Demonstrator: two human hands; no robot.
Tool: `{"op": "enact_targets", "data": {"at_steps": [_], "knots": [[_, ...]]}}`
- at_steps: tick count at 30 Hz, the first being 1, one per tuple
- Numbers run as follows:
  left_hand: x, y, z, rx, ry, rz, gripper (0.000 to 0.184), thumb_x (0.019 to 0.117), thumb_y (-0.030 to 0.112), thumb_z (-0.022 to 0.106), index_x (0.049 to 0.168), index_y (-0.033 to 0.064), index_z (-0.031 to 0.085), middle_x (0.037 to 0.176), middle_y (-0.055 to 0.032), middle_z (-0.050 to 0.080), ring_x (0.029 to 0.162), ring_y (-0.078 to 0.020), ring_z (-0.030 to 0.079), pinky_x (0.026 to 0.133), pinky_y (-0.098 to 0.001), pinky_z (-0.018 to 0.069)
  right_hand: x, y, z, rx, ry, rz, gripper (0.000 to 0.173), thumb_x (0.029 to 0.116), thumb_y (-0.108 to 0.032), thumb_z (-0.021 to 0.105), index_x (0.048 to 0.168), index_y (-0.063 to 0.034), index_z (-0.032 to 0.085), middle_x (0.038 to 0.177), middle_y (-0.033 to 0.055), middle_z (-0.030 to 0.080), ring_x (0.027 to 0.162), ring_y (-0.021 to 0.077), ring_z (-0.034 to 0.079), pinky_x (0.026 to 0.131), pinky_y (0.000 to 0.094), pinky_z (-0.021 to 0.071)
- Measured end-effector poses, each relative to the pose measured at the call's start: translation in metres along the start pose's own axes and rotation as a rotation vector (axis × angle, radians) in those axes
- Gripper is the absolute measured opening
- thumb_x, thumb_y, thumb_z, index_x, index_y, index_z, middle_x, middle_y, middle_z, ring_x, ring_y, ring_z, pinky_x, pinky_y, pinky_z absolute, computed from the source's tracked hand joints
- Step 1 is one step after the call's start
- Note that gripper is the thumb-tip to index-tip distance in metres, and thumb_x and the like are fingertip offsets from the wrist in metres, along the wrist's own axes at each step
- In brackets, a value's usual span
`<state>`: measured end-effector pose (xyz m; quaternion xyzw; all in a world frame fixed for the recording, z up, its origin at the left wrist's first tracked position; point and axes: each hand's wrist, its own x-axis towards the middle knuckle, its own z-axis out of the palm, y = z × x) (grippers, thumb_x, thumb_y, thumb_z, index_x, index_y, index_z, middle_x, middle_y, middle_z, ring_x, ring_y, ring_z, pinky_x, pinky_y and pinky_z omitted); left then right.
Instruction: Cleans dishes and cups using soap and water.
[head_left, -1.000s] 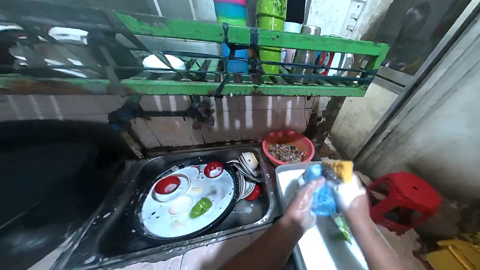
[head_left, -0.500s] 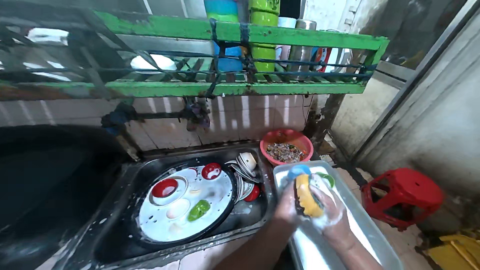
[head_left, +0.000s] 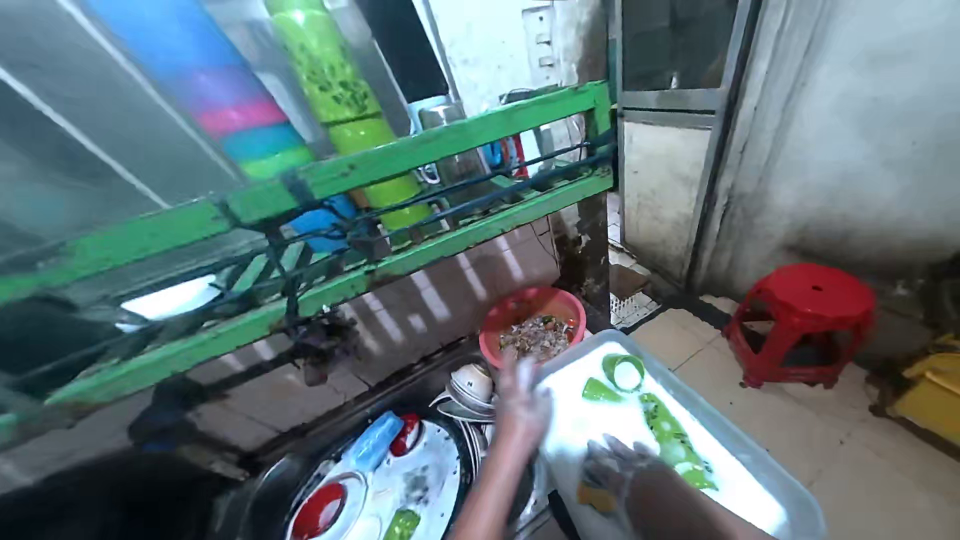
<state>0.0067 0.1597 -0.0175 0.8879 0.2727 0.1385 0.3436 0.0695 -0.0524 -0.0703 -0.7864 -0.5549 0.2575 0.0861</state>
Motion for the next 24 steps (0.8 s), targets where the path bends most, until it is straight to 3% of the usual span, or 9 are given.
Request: {"op": "enact_targets", "data": {"at_steps": [2,4,6,10,13,17,19,22,24], "knots": [[0.020,0.022,0.046,0.213,-0.392,0.173,0.048,0.0988,0.021,0.060,0.146,0.0099,0.056,0.162,-0.0144,0.038,0.150,-0.0299,0.036,0.123,-0.0487,0.0309,-0.001,0.002,0.005,0.010,-0.049,0.034,0.060,0.1018,-0.014,0.051,0.160,-0.0190,0.038,0.168,0.0130,0.030,0.156,0.0398,0.022,0.120,0.0675,0.0242],[0.030,0.035,0.082,0.419,-0.582,0.274,0.047,0.0944,0.017,0.060,0.141,0.0100,0.060,0.158,-0.0123,0.044,0.148,-0.0317,0.037,0.123,-0.0564,0.0262,-0.001,0.004,0.003,0.033,-0.083,0.046,0.064,0.0993,-0.009,0.052,0.161,-0.0184,0.036,0.166,0.0170,0.032,0.154,0.0426,0.025,0.120,0.0671,0.0267],[0.033,0.042,0.101,0.551,-0.610,0.265,0.053,0.0939,0.016,0.061,0.145,0.0067,0.053,0.154,-0.0192,0.046,0.148,-0.0384,0.034,0.122,-0.0653,0.0192,0.000,0.007,0.002,0.037,-0.071,0.024,0.067,0.0957,-0.005,0.057,0.159,-0.0154,0.038,0.164,0.0190,0.034,0.152,0.0442,0.030,0.118,0.0672,0.0295],[0.028,0.041,0.112,0.697,-0.641,0.234,0.081,0.0921,0.013,0.063,0.164,0.0245,0.025,0.155,-0.0286,0.039,0.145,-0.0514,0.032,0.115,-0.0753,0.0187,-0.006,0.000,-0.006,0.025,-0.079,0.005,0.068,0.0921,0.000,0.059,0.157,-0.0096,0.041,0.162,0.0202,0.037,0.149,0.0461,0.033,0.115,0.0664,0.0343],[0.027,0.039,0.104,0.670,-0.663,0.196,0.078,0.0905,0.012,0.067,0.161,0.0228,0.034,0.152,-0.0233,0.046,0.143,-0.0471,0.038,0.111,-0.0755,0.0261,-0.014,-0.013,-0.024,0.095,-0.100,0.042,0.071,0.0905,0.002,0.061,0.157,-0.0057,0.037,0.159,0.0250,0.038,0.144,0.0508,0.037,0.106,0.0687,0.0412],[0.028,0.023,0.085,0.111,-0.386,0.056,0.075,0.0831,0.026,0.079,0.151,0.0131,0.049,0.143,-0.0156,0.058,0.135,-0.0297,0.054,0.115,-0.0503,0.0417,-0.011,-0.007,-0.017,0.254,0.072,0.103,0.059,0.0939,-0.023,0.070,0.149,-0.0167,0.050,0.147,0.0203,0.052,0.136,0.0418,0.049,0.107,0.0570,0.0469],[0.017,0.026,0.072,-0.375,-0.083,0.014,0.075,0.0796,0.017,0.084,0.145,0.0035,0.049,0.129,-0.0175,0.065,0.117,-0.0231,0.065,0.102,-0.0408,0.0542,-0.004,0.001,-0.017,0.381,0.155,0.146,0.056,0.0951,-0.033,0.070,0.145,-0.0112,0.055,0.142,0.0192,0.058,0.134,0.0379,0.053,0.111,0.0540,0.0442],[-0.007,0.044,0.058,-0.865,0.302,-0.049,0.076,0.0808,0.001,0.080,0.147,0.0040,0.042,0.128,-0.0201,0.062,0.108,-0.0247,0.066,0.091,-0.0426,0.0585,0.005,0.012,-0.027,0.829,0.266,0.350,0.057,0.0938,-0.021,0.070,0.144,-0.0020,0.052,0.131,0.0239,0.063,0.120,0.0352,0.062,0.105,0.0523,0.0487],[-0.020,0.049,0.065,-1.059,0.455,-0.146,0.067,0.0885,0.000,0.073,0.147,0.0044,0.040,0.129,-0.0229,0.058,0.106,-0.0291,0.065,0.086,-0.0467,0.0588,0.004,0.006,-0.035,1.066,0.387,0.418,0.050,0.1004,-0.019,0.061,0.146,-0.0020,0.048,0.123,0.0233,0.064,0.109,0.0320,0.064,0.096,0.0497,0.0520]]}}
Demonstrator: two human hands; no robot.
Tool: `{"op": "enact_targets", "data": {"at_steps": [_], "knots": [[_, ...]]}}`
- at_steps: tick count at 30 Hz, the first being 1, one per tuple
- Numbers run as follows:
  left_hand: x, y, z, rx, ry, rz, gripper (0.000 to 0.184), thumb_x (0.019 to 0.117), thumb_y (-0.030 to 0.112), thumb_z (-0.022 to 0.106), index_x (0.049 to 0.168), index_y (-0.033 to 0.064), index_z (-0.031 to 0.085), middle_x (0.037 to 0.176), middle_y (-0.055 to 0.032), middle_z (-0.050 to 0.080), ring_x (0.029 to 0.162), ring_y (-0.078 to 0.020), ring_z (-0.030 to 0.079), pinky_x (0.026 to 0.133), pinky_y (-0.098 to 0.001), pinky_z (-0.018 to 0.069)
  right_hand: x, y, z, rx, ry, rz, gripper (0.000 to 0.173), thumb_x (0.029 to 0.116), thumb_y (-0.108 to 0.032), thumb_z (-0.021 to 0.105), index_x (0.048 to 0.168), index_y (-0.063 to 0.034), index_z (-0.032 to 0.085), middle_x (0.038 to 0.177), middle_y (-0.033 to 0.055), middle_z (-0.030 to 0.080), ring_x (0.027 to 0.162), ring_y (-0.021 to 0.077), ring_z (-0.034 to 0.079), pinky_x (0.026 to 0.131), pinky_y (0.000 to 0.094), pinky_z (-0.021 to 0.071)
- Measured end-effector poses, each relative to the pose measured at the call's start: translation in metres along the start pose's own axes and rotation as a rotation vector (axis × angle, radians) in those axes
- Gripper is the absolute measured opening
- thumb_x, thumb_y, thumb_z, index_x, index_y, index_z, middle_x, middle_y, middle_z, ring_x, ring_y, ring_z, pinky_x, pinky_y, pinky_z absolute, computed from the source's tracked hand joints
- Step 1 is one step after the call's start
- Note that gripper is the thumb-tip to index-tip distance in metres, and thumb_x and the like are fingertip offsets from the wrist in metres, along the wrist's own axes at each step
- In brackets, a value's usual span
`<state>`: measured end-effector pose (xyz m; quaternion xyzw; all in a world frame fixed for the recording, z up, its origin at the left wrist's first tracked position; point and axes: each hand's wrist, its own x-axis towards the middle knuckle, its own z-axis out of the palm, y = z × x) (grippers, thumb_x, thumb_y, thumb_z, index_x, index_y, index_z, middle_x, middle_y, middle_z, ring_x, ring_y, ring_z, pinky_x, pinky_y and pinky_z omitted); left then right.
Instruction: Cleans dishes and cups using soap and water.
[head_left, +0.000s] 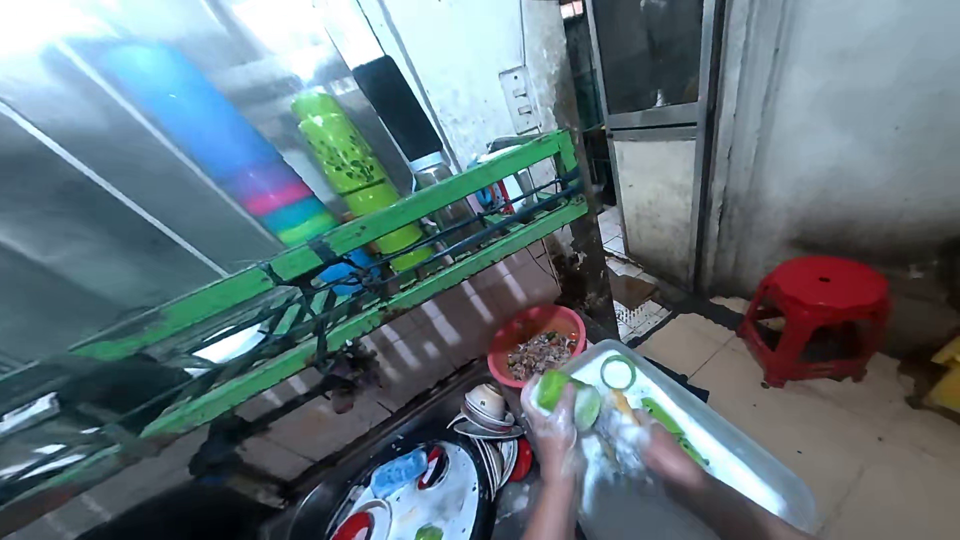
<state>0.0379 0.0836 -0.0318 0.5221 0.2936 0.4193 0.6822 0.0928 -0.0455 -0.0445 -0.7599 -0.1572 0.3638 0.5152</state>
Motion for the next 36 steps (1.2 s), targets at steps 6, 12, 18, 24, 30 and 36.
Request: {"op": "enact_targets", "data": {"at_steps": [6,12,18,24,30,36], "knots": [[-0.017,-0.002,-0.012,-0.312,-0.078,-0.260,0.041,0.1119,0.036,0.032,0.135,0.0066,0.050,0.109,-0.0120,0.065,0.095,-0.0193,0.067,0.080,-0.0399,0.0591,-0.042,-0.039,0.029,0.068,0.039,-0.196,0.055,0.0939,-0.013,0.065,0.147,-0.0053,0.053,0.139,0.0187,0.061,0.127,0.0269,0.060,0.109,0.0462,0.0469],[-0.022,-0.002,-0.009,-0.311,-0.223,-0.226,0.043,0.1113,0.039,0.028,0.127,0.0073,0.054,0.103,-0.0077,0.067,0.092,-0.0153,0.068,0.079,-0.0367,0.0597,-0.030,-0.028,0.026,-0.468,0.017,-0.467,0.051,0.0937,-0.007,0.061,0.144,0.0010,0.054,0.145,0.0233,0.056,0.136,0.0372,0.053,0.114,0.0531,0.0427],[-0.034,-0.003,0.008,-0.193,-0.125,-0.342,0.035,0.1100,0.024,0.044,0.138,0.0033,0.046,0.112,-0.0171,0.064,0.096,-0.0241,0.066,0.082,-0.0449,0.0584,-0.022,-0.018,0.000,-0.743,-0.200,-0.489,0.029,0.0964,-0.003,0.056,0.121,0.0115,0.062,0.127,0.0300,0.062,0.128,0.0444,0.055,0.112,0.0572,0.0388],[-0.024,-0.001,-0.009,-0.353,-0.289,-0.428,0.048,0.1093,0.045,0.028,0.124,0.0082,0.055,0.100,-0.0098,0.071,0.091,-0.0191,0.071,0.074,-0.0390,0.0616,-0.031,-0.039,0.017,0.043,-0.122,-0.186,0.044,0.1014,-0.009,0.055,0.143,0.0044,0.047,0.135,0.0218,0.058,0.125,0.0280,0.057,0.106,0.0441,0.0480],[-0.030,-0.018,0.013,-0.191,-0.101,-0.328,0.022,0.1069,0.016,0.047,0.116,-0.0017,0.057,0.091,-0.0161,0.064,0.079,-0.0238,0.067,0.070,-0.0432,0.0597,-0.014,-0.008,0.001,-0.976,-0.209,-0.557,0.029,0.1008,-0.001,0.047,0.122,0.0124,0.063,0.129,0.0268,0.065,0.135,0.0459,0.050,0.124,0.0666,0.0055],[-0.031,0.002,-0.003,-0.372,-0.232,-0.400,0.044,0.1101,0.042,0.031,0.121,0.0063,0.054,0.097,-0.0099,0.070,0.087,-0.0193,0.071,0.074,-0.0388,0.0618,-0.035,-0.037,0.012,0.071,-0.147,-0.212,0.036,0.1013,-0.010,0.055,0.135,0.0023,0.052,0.123,0.0190,0.060,0.112,0.0256,0.061,0.095,0.0425,0.0518]]}}
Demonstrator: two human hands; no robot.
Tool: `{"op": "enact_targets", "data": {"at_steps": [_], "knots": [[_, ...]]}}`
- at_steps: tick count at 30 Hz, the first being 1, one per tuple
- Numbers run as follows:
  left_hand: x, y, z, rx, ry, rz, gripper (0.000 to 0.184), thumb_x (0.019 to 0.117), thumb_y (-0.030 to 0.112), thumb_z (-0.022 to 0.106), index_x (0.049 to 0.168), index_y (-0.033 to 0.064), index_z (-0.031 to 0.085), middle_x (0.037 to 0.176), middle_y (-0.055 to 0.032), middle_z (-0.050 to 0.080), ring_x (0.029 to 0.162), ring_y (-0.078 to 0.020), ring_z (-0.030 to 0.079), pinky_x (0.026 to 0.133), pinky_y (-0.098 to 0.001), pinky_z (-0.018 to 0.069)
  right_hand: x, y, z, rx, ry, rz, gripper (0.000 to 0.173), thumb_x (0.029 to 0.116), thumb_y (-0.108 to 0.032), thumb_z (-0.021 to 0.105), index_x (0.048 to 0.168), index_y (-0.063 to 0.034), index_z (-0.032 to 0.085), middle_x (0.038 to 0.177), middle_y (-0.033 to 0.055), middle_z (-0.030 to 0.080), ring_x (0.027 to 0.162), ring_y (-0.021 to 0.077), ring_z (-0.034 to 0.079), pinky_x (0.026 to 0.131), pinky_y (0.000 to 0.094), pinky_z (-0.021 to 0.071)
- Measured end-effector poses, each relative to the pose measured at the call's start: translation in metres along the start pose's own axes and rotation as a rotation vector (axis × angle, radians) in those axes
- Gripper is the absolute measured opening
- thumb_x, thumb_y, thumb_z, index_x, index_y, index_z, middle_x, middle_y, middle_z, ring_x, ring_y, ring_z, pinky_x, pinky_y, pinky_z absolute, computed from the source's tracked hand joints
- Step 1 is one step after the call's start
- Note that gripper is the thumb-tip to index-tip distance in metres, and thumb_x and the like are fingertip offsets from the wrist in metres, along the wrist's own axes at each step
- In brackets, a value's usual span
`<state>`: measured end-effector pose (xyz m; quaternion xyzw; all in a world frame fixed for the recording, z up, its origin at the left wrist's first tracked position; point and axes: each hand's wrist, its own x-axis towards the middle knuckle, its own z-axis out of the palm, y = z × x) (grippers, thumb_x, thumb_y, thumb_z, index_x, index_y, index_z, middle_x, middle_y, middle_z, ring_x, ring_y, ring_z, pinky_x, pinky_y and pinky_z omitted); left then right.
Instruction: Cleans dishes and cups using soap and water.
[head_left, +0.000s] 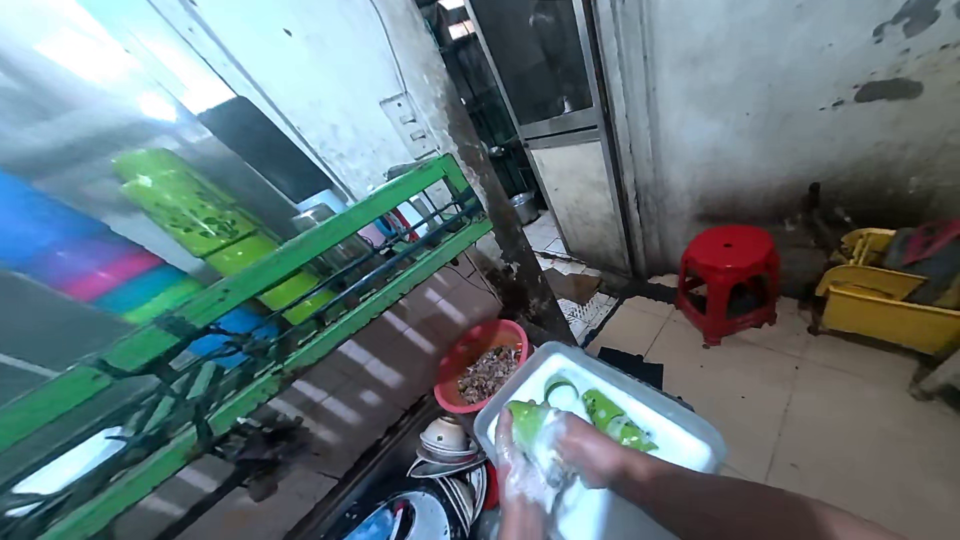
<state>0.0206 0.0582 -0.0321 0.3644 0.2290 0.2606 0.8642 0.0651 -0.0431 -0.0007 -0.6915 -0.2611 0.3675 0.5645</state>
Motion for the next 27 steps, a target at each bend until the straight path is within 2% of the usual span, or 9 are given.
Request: {"op": "enact_targets", "data": {"at_steps": [3,7,11,14,16,19,22,25,27], "knots": [[0.005,0.007,0.000,-0.032,-0.036,-0.053,0.042,0.1089,0.041,0.031,0.115,0.0065,0.054,0.093,-0.0090,0.069,0.083,-0.0190,0.071,0.072,-0.0376,0.0609,0.000,-0.008,0.011,-0.517,-0.012,-0.049,0.047,0.1007,-0.012,0.057,0.140,0.0128,0.051,0.143,0.0292,0.054,0.139,0.0380,0.049,0.120,0.0493,0.0335],[-0.009,-0.008,0.021,0.321,0.211,0.088,0.027,0.1078,0.018,0.049,0.128,0.0008,0.052,0.096,-0.0181,0.065,0.077,-0.0247,0.067,0.065,-0.0427,0.0592,0.010,0.048,-0.025,-1.011,-0.103,-0.522,0.026,0.1016,-0.003,0.048,0.113,0.0097,0.068,0.122,0.0249,0.069,0.131,0.0419,0.056,0.125,0.0664,0.0098],[-0.042,-0.002,0.018,1.191,-0.110,0.163,0.059,0.0960,-0.006,0.054,0.153,-0.0072,0.037,0.162,-0.0300,0.026,0.148,-0.0394,0.034,0.119,-0.0498,0.0341,0.004,0.011,-0.045,-0.724,-0.207,-0.033,0.035,0.1012,-0.011,0.058,0.128,0.0117,0.059,0.129,0.0322,0.061,0.125,0.0461,0.058,0.107,0.0636,0.0418],[-0.053,-0.006,0.009,1.691,-0.513,0.538,0.067,0.0873,0.004,0.067,0.149,-0.0101,0.043,0.158,-0.0370,0.029,0.148,-0.0550,0.025,0.119,-0.0701,0.0165,0.002,0.006,-0.056,-0.357,-0.195,0.235,0.037,0.1030,-0.010,0.055,0.136,0.0063,0.054,0.128,0.0269,0.060,0.115,0.0359,0.060,0.099,0.0545,0.0465],[-0.047,-0.005,-0.002,1.770,-0.586,0.756,0.065,0.0853,0.015,0.073,0.143,-0.0071,0.053,0.149,-0.0297,0.050,0.139,-0.0507,0.045,0.115,-0.0701,0.0292,-0.003,0.002,-0.059,-0.412,-0.249,0.233,0.035,0.1013,-0.010,0.057,0.132,0.0068,0.056,0.122,0.0264,0.061,0.109,0.0352,0.061,0.095,0.0546,0.0477],[-0.029,0.005,-0.016,1.609,-0.513,0.552,0.081,0.0866,0.024,0.078,0.148,-0.0134,0.040,0.142,-0.0339,0.052,0.134,-0.0487,0.051,0.114,-0.0585,0.0402,-0.008,-0.023,-0.068,-0.744,-0.304,0.033,0.040,0.0997,-0.014,0.063,0.133,0.0071,0.059,0.129,0.0313,0.062,0.123,0.0458,0.059,0.104,0.0641,0.0437],[-0.016,0.007,-0.022,0.981,-0.217,0.242,0.079,0.0978,0.014,0.060,0.159,-0.0077,0.013,0.146,-0.0351,0.045,0.130,-0.0376,0.054,0.109,-0.0496,0.0460,-0.021,-0.045,-0.081,-0.663,-0.044,-0.160,0.043,0.1009,-0.014,0.061,0.139,0.0043,0.057,0.140,0.0263,0.058,0.133,0.0381,0.055,0.114,0.0534,0.0403],[-0.023,0.002,0.011,0.382,0.067,0.102,0.047,0.1118,0.028,0.034,0.154,0.0057,0.033,0.121,-0.0153,0.062,0.099,-0.0187,0.067,0.084,-0.0388,0.0580,-0.032,-0.034,-0.053,-0.669,0.145,-0.420,0.054,0.0991,-0.016,0.061,0.150,-0.0036,0.050,0.159,0.0178,0.043,0.147,0.0290,0.044,0.121,0.0458,0.0371],[-0.029,-0.011,0.021,0.239,0.010,0.163,0.040,0.1096,0.017,0.029,0.142,-0.0054,0.040,0.114,-0.0152,0.061,0.097,-0.0163,0.065,0.083,-0.0342,0.0567,-0.025,-0.013,-0.031,-0.608,0.239,-0.577,0.056,0.0930,-0.019,0.067,0.145,-0.0029,0.056,0.157,0.0209,0.045,0.148,0.0322,0.042,0.121,0.0474,0.0362]]}}
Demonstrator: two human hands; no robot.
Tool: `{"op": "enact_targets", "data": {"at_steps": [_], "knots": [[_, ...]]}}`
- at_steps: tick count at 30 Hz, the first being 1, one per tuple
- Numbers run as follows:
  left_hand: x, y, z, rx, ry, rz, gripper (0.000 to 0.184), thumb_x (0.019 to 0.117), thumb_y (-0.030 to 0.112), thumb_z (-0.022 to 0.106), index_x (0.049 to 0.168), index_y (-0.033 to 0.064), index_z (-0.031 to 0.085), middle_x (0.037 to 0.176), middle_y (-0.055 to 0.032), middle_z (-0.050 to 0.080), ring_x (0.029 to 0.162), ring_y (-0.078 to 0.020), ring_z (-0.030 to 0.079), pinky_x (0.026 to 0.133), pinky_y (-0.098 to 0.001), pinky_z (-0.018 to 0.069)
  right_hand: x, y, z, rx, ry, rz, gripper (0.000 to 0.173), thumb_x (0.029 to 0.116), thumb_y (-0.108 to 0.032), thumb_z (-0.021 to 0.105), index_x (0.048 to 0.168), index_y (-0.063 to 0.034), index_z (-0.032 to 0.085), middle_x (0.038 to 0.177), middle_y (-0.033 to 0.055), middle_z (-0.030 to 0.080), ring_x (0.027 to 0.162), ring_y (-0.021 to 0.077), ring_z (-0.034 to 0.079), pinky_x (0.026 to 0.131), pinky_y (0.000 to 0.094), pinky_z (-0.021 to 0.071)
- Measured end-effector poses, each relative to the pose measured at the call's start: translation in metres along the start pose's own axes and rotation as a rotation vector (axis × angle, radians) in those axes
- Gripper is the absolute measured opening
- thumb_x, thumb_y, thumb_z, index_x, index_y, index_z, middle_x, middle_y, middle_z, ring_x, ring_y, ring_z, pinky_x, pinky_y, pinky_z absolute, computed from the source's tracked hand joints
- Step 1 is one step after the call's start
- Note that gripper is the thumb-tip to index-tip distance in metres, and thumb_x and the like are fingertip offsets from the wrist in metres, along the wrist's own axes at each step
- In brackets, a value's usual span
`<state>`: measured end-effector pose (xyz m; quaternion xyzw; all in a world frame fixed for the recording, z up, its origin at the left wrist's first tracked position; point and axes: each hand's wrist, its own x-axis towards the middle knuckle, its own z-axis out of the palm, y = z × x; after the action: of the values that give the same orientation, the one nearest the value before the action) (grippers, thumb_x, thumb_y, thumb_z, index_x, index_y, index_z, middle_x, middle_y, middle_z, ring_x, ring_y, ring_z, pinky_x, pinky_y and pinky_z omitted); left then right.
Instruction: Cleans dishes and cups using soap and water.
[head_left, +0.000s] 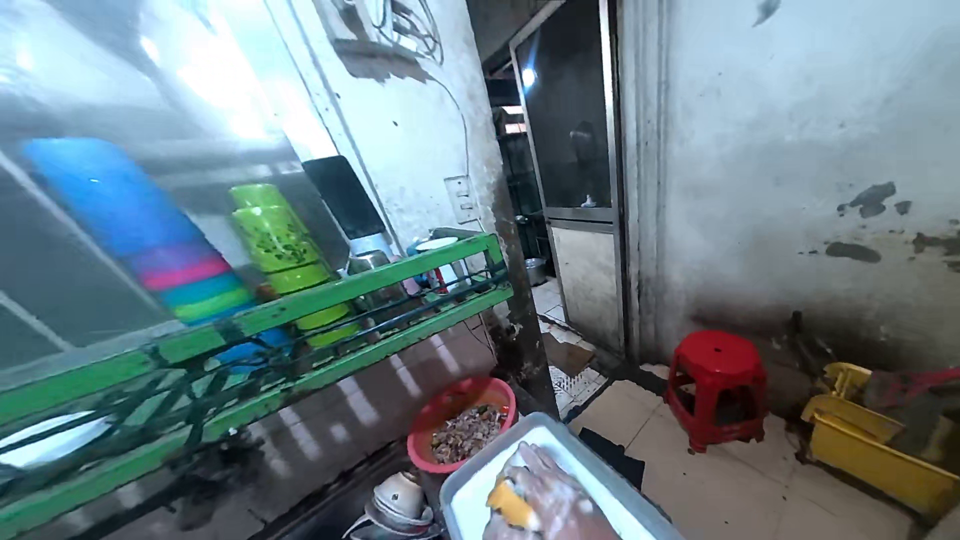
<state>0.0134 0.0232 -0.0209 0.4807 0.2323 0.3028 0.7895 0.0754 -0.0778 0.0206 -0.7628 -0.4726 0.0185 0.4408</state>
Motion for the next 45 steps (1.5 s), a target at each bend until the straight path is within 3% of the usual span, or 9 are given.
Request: {"op": "enact_targets", "data": {"at_steps": [5,10,14,18,21,26,31,36,45], "knots": [[-0.019,0.009,0.027,-0.075,0.049,-0.162,0.046,0.1130,0.035,0.029,0.146,0.0056,0.042,0.115,-0.0118,0.065,0.096,-0.0173,0.068,0.081,-0.0400,0.0589,0.041,0.015,-0.013,0.150,-0.015,0.534,0.064,0.0948,-0.031,0.071,0.150,-0.0054,0.049,0.137,0.0196,0.063,0.127,0.0309,0.061,0.111,0.0498,0.0463],[0.000,0.019,0.012,-0.111,0.167,0.027,0.038,0.1112,0.014,0.025,0.137,-0.0061,0.045,0.109,-0.0119,0.063,0.095,-0.0125,0.065,0.086,-0.0308,0.0568,-0.004,0.005,0.036,0.083,0.129,-0.062,0.047,0.0879,-0.008,0.070,0.132,0.0059,0.065,0.143,0.0296,0.056,0.140,0.0411,0.050,0.118,0.0522,0.0404],[-0.005,0.019,0.007,0.134,0.045,-0.046,0.047,0.1130,0.027,0.029,0.150,-0.0013,0.036,0.121,-0.0140,0.061,0.100,-0.0123,0.064,0.089,-0.0330,0.0549,0.023,0.002,0.013,0.168,0.117,0.315,0.068,0.0878,-0.022,0.079,0.144,0.0050,0.052,0.134,0.0244,0.064,0.124,0.0329,0.064,0.108,0.0481,0.0494],[-0.009,0.005,-0.005,0.335,-0.312,-0.098,0.084,0.0932,0.007,0.064,0.158,-0.0019,0.011,0.138,-0.0256,0.051,0.115,-0.0253,0.064,0.092,-0.0434,0.0583,0.061,-0.009,-0.023,-0.253,-0.319,0.432,0.060,0.0968,-0.039,0.065,0.150,-0.0147,0.050,0.134,0.0166,0.065,0.123,0.0348,0.063,0.103,0.0588,0.0496],[-0.011,-0.004,-0.004,0.671,-0.278,0.108,0.084,0.0729,0.010,0.085,0.141,-0.0131,0.042,0.128,-0.0241,0.062,0.118,-0.0214,0.063,0.103,-0.0366,0.0525,0.049,-0.010,-0.010,-0.328,-0.341,0.329,0.055,0.0952,-0.034,0.065,0.146,-0.0139,0.055,0.130,0.0166,0.067,0.121,0.0348,0.064,0.102,0.0578,0.0496],[-0.005,0.019,-0.006,-0.088,-0.372,-0.288,0.071,0.0949,0.024,0.059,0.156,0.0131,0.025,0.114,-0.0144,0.066,0.089,-0.0240,0.070,0.072,-0.0410,0.0618,0.045,0.033,-0.010,0.547,0.173,0.517,0.057,0.0878,-0.008,0.073,0.138,0.0046,0.051,0.115,0.0146,0.068,0.101,0.0141,0.068,0.089,0.0310,0.0584],[-0.007,0.030,0.007,0.573,-0.407,-0.179,0.093,0.0746,0.008,0.083,0.150,-0.0038,0.029,0.127,-0.0145,0.062,0.106,-0.0119,0.065,0.091,-0.0270,0.0555,0.048,-0.009,-0.022,-0.279,-0.251,0.368,0.052,0.0938,-0.035,0.069,0.140,-0.0112,0.060,0.123,0.0164,0.070,0.116,0.0321,0.067,0.101,0.0561,0.0508],[-0.006,0.039,0.001,0.023,-0.404,-0.401,0.087,0.0930,0.015,0.065,0.161,0.0202,0.011,0.109,-0.0177,0.065,0.075,-0.0266,0.070,0.056,-0.0395,0.0602,0.037,0.029,-0.017,0.461,0.169,0.437,0.054,0.0883,-0.006,0.069,0.138,0.0041,0.051,0.109,0.0116,0.069,0.095,0.0117,0.068,0.085,0.0299,0.0587],[-0.001,0.040,-0.007,0.264,-0.432,-0.289,0.084,0.0861,0.011,0.074,0.155,0.0073,0.025,0.115,-0.0152,0.066,0.090,-0.0196,0.071,0.073,-0.0356,0.0621,0.041,0.006,-0.015,0.137,0.087,0.404,0.052,0.0873,-0.012,0.079,0.133,0.0017,0.060,0.114,0.0160,0.070,0.101,0.0214,0.067,0.092,0.0419,0.0557]]}}
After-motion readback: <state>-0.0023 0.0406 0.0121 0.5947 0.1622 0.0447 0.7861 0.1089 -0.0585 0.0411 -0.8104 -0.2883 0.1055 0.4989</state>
